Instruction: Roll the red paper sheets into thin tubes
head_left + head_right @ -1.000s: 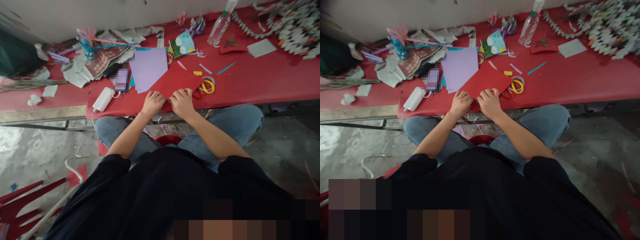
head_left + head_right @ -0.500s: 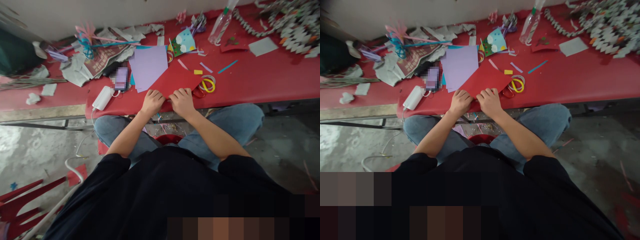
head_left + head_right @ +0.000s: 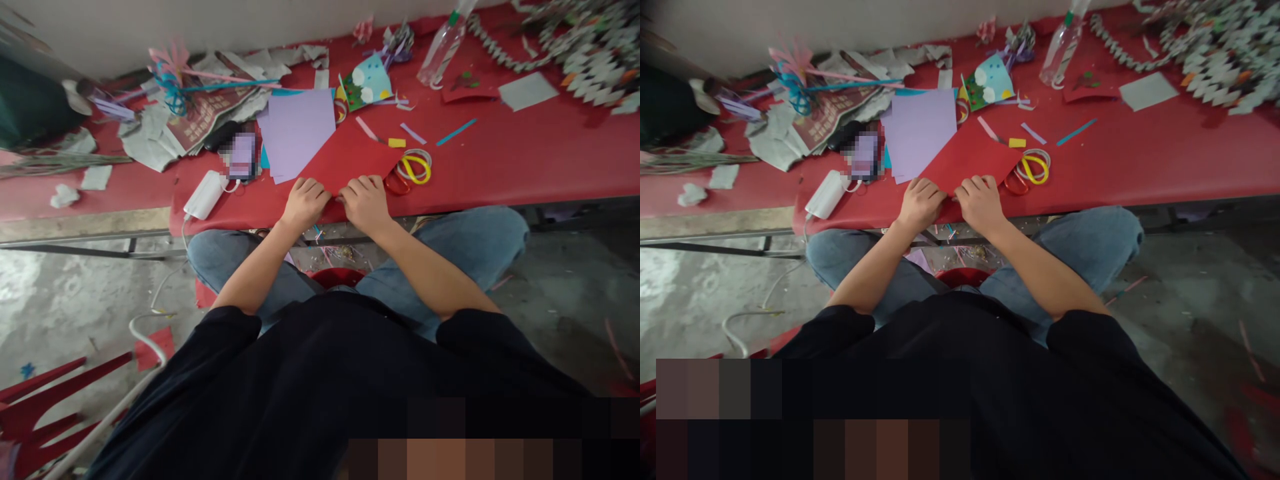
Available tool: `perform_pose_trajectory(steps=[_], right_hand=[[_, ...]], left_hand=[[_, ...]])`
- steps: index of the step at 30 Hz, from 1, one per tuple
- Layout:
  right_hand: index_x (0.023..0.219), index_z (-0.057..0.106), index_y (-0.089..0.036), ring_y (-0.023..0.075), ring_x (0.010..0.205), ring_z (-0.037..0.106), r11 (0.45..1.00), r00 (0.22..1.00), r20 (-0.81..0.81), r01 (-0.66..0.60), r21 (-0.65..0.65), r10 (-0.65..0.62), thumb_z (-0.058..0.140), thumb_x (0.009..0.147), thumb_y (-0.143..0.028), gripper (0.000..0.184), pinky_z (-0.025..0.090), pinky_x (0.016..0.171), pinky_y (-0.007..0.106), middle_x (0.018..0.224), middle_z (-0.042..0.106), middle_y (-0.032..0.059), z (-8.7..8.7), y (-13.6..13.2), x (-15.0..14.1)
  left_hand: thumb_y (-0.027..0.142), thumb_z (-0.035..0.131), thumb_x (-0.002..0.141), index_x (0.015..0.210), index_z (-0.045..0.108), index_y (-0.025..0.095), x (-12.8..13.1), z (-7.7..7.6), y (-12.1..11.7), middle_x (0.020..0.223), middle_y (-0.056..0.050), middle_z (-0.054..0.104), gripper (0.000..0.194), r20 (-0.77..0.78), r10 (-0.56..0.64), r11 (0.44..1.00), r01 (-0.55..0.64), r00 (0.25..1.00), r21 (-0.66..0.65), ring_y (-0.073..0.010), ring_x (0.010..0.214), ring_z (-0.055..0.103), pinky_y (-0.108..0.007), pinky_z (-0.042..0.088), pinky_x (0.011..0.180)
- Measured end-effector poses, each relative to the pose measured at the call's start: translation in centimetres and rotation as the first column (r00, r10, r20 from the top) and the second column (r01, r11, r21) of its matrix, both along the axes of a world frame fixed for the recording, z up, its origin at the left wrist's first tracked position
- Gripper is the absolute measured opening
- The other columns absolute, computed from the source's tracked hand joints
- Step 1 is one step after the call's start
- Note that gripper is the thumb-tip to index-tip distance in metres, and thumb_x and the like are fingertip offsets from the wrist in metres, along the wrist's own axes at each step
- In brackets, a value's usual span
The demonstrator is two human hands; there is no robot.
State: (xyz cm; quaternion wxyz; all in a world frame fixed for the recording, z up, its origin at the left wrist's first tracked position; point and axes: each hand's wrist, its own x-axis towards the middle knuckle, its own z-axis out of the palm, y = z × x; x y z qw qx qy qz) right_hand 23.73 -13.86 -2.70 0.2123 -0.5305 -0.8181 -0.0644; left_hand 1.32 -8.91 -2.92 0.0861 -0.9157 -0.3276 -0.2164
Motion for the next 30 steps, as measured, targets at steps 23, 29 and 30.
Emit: perform_pose_trajectory(steps=[23, 29, 30], right_hand=[[0.111, 0.077, -0.021, 0.0251, 0.104, 0.061, 0.999, 1.000, 0.003, -0.025, 0.034, 0.025, 0.036, 0.118, -0.036, 0.044, 0.035, 0.108, 0.046, 0.105, 0.075, 0.0079, 0.23, -0.03, 0.22], [0.108, 0.076, -0.022, 0.0251, 0.104, 0.062, 1.000, 1.000, -0.029, -0.007, 0.011, 0.007, 0.036, 0.118, -0.033, 0.043, 0.035, 0.109, 0.046, 0.105, 0.076, 0.0078, 0.12, 0.16, 0.23], [0.108, 0.076, -0.022, 0.0251, 0.104, 0.063, 1.000, 0.999, -0.034, -0.008, 0.006, 0.008, 0.036, 0.118, -0.033, 0.043, 0.035, 0.109, 0.046, 0.105, 0.077, 0.0078, 0.12, 0.19, 0.22]], left_hand=[[0.020, 0.042, 0.112, 0.096, 0.073, 0.019, -0.12, 0.35, 0.04, 0.088, -0.010, 0.070, 0.035, -0.065, -0.043, 0.996, 0.048, 0.997, 0.076, -0.0269, 0.092, 0.061, -0.046, 0.043, 0.084], [0.022, 0.041, 0.114, 0.106, 0.076, 0.021, 0.11, 0.41, -0.18, 0.095, -0.011, 0.072, 0.035, -0.043, -0.017, 0.999, 0.019, 0.999, 0.039, -0.0271, 0.094, 0.062, -0.045, 0.042, 0.081], [0.022, 0.041, 0.114, 0.107, 0.075, 0.021, 0.12, 0.40, -0.24, 0.096, -0.011, 0.072, 0.035, -0.040, -0.011, 0.999, 0.013, 0.999, 0.049, -0.0269, 0.093, 0.062, -0.045, 0.042, 0.081]])
